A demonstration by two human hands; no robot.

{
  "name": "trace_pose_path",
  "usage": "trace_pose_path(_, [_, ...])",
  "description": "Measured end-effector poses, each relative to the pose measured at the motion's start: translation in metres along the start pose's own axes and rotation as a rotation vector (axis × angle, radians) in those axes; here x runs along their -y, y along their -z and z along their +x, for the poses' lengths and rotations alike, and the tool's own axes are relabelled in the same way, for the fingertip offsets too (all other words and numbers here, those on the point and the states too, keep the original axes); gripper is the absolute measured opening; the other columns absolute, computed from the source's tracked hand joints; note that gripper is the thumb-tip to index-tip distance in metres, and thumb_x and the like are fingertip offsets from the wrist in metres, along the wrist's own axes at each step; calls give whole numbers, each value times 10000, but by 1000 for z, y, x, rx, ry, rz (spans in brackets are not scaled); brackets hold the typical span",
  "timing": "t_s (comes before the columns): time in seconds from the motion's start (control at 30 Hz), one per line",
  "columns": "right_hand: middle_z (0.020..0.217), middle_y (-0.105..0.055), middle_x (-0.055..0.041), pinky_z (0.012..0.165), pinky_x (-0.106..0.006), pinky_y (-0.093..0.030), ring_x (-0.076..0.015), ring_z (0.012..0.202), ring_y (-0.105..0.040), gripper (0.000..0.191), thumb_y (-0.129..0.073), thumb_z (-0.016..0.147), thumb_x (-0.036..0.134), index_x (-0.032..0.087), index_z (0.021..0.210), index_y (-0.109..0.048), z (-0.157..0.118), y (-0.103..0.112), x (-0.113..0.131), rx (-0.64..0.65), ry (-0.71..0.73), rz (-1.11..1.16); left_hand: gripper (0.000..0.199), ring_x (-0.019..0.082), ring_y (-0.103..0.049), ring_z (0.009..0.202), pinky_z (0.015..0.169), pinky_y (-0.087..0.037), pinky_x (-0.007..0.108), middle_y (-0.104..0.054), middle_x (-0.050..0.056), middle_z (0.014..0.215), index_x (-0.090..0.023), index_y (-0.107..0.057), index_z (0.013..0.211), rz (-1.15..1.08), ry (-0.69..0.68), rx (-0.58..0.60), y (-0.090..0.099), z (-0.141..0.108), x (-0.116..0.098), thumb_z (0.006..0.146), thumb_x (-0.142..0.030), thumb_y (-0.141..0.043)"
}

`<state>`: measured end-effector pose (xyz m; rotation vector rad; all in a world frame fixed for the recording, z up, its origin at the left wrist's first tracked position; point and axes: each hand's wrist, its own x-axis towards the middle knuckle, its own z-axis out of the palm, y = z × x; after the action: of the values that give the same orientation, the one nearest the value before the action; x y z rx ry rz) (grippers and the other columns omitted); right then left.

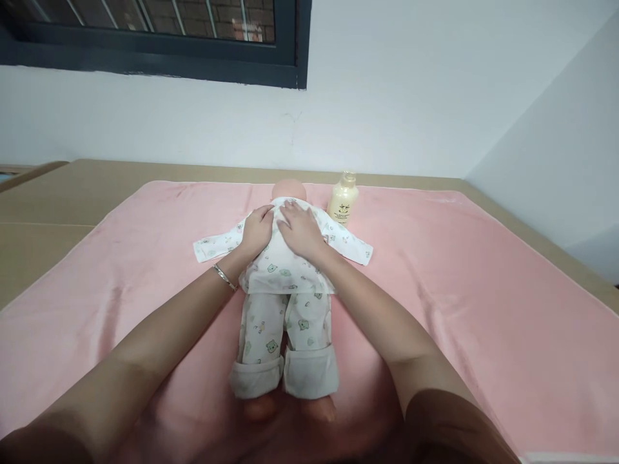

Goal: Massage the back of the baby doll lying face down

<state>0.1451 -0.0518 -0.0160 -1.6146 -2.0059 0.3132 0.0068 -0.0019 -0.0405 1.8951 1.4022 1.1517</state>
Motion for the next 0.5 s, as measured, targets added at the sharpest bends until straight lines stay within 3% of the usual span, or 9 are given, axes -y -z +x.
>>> trace_pose_path(0.13, [1669, -356, -183, 1308, -515, -191, -313, 1584, -285, 657, -348, 1051, 455, 69, 1576, -423, 4, 4, -19, -21, -115, -38, 453, 273, -600, 1340, 1213, -426, 418, -695, 111, 1389, -142, -710, 1285, 44, 10, -5, 0, -1, -1, 978, -270, -402])
trace_pose_path(0.23, [1653, -345, -259, 1297, -545, -196, -371, 1569, -298, 654, -315, 1058, 377, -17, 1575, -384, -5, -1, -6, -45, -147, -165, 461, 271, -607, 1328, 1208, -434, 420, -696, 117, 1387, -129, -708, 1292, 38, 6, -18, -1, -1, 0, 970, -255, -402])
trace_pose_path(0.3, [1654, -333, -272, 1295, -549, -199, -385, 1571, -285, 627, -316, 1042, 292, -41, 1568, -385, -15, -6, 10, -48, -83, -245, 453, 256, -621, 1308, 1204, -439, 405, -702, 113, 1379, -133, -714, 1275, 11, 4, -29, -1, -1, 1, 962, -248, -407])
trace_pose_path(0.4, [1669, -346, -205, 1311, -544, -164, -344, 1589, -254, 599, -328, 1006, 203, 0, 1561, -428, -23, -8, 27, 9, 82, -283, 429, 237, -660, 1229, 1163, -474, 385, -736, 98, 1313, -154, -740, 1204, -31, -3, -31, -1, 0, 2, 952, -246, -406])
trace_pose_path(0.5, [1686, -334, -149, 1318, -558, -136, -310, 1601, -234, 588, -318, 1020, 223, 55, 1570, -437, -15, 0, 21, 85, 120, -236, 428, 234, -675, 1186, 1133, -494, 385, -748, 101, 1281, -160, -742, 1186, -32, -9, -19, -1, 0, 3, 946, -247, -397])
